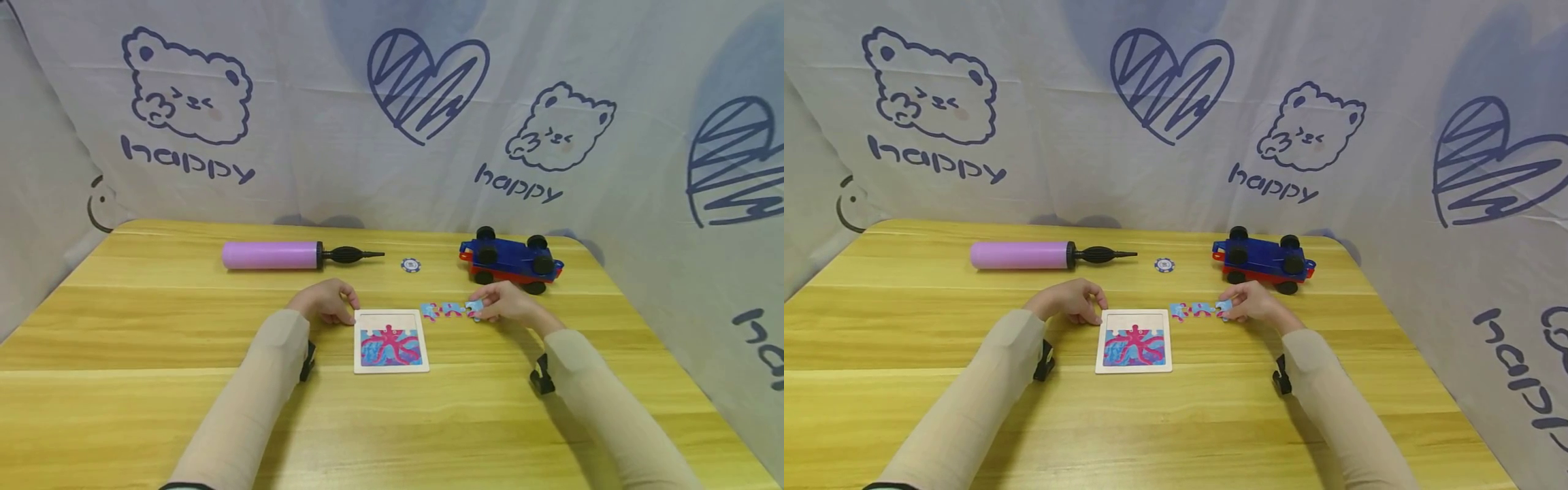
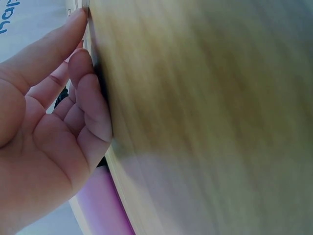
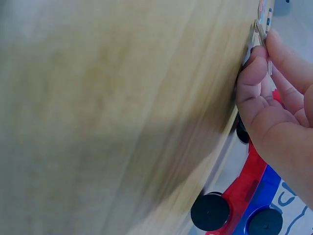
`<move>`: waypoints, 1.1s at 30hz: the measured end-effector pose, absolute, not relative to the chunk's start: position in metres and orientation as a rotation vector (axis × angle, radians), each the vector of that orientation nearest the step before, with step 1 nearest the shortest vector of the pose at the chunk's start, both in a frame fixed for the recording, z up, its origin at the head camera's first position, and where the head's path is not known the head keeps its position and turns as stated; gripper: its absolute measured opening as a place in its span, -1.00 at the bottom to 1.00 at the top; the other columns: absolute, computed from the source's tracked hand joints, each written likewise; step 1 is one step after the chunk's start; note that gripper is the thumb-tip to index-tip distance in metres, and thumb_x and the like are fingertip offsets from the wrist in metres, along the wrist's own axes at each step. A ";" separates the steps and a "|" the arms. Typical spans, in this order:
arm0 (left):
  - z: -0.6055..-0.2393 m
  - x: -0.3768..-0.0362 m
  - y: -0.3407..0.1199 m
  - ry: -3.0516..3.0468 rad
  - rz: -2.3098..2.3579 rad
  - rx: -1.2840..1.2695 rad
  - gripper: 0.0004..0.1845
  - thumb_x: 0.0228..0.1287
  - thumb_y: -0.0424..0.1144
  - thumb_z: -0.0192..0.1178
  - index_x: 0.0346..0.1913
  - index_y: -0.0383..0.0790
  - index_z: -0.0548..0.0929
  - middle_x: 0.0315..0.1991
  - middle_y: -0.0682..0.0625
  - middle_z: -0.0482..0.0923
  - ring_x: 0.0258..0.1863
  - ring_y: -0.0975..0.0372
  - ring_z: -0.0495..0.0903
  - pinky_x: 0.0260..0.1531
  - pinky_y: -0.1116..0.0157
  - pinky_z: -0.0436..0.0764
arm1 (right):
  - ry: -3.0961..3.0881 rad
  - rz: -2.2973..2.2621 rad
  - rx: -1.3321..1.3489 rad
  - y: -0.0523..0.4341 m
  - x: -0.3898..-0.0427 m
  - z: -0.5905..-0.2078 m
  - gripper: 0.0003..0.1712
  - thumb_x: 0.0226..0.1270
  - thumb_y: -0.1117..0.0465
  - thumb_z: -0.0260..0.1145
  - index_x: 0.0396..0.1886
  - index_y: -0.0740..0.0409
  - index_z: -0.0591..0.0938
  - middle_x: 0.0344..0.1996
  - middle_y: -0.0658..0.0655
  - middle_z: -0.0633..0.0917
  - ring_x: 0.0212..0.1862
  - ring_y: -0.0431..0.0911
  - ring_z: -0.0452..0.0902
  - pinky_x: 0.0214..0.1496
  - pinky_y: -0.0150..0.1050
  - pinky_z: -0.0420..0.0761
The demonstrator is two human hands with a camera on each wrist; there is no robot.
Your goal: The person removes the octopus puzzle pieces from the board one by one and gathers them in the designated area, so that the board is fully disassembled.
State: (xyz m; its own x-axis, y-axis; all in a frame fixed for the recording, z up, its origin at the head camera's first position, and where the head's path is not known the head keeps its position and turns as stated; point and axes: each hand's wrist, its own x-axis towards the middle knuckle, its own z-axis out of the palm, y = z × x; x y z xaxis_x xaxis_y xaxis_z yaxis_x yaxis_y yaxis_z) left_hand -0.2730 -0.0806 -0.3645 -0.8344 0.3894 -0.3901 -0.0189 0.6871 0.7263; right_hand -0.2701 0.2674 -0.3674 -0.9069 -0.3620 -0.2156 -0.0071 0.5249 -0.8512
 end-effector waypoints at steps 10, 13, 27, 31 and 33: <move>-0.358 -0.266 -0.079 2.375 1.040 0.276 -0.80 -0.01 -0.44 0.29 -0.28 -0.33 0.53 -0.65 0.01 0.35 -0.66 0.29 0.34 -0.63 0.42 0.37 | 2.543 -1.213 -0.306 0.263 -0.271 -0.367 -0.64 -0.01 0.51 0.31 -0.15 0.54 0.52 -0.64 0.03 0.50 -0.61 -0.21 0.37 -0.54 -0.35 0.47; -0.358 -0.266 -0.079 2.369 1.049 0.267 -0.80 -0.01 -0.45 0.29 -0.29 -0.33 0.53 -0.66 0.01 0.35 -0.67 0.29 0.34 -0.64 0.42 0.37 | 2.565 -1.189 -0.301 0.263 -0.273 -0.368 -0.65 -0.02 0.51 0.33 -0.16 0.54 0.53 -0.65 0.01 0.48 -0.62 -0.23 0.35 -0.56 -0.37 0.46; -0.359 -0.267 -0.079 2.365 1.042 0.259 -0.80 -0.02 -0.45 0.30 -0.29 -0.32 0.53 -0.64 0.01 0.35 -0.67 0.30 0.34 -0.64 0.42 0.37 | 2.591 -1.129 -0.295 0.260 -0.273 -0.367 -0.66 -0.01 0.49 0.32 -0.17 0.53 0.53 -0.57 0.05 0.54 -0.54 -0.22 0.36 -0.54 -0.36 0.47; -0.359 -0.268 -0.079 2.363 1.043 0.256 -0.80 -0.02 -0.45 0.30 -0.29 -0.32 0.53 -0.64 0.01 0.35 -0.67 0.30 0.34 -0.64 0.42 0.37 | 2.588 -1.146 -0.310 0.262 -0.274 -0.367 -0.67 0.01 0.50 0.31 -0.17 0.53 0.54 -0.56 0.07 0.56 -0.56 -0.20 0.37 -0.54 -0.35 0.47; -0.359 -0.268 -0.079 2.364 1.039 0.255 -0.80 -0.02 -0.45 0.30 -0.29 -0.31 0.53 -0.64 0.01 0.35 -0.67 0.30 0.34 -0.64 0.42 0.37 | 2.594 -1.162 -0.323 0.262 -0.274 -0.366 -0.68 0.01 0.50 0.30 -0.17 0.53 0.53 -0.56 0.09 0.56 -0.58 -0.18 0.38 -0.55 -0.33 0.47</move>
State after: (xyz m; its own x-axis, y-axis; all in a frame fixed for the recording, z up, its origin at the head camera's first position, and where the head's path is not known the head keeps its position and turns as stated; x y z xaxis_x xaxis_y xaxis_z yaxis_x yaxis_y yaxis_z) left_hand -0.2680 -0.0791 -0.3590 -0.8361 0.3743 -0.4010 -0.0425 0.6846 0.7277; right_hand -0.2740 0.2618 -0.3662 -0.9357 -0.3135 -0.1617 -0.0881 0.6516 -0.7535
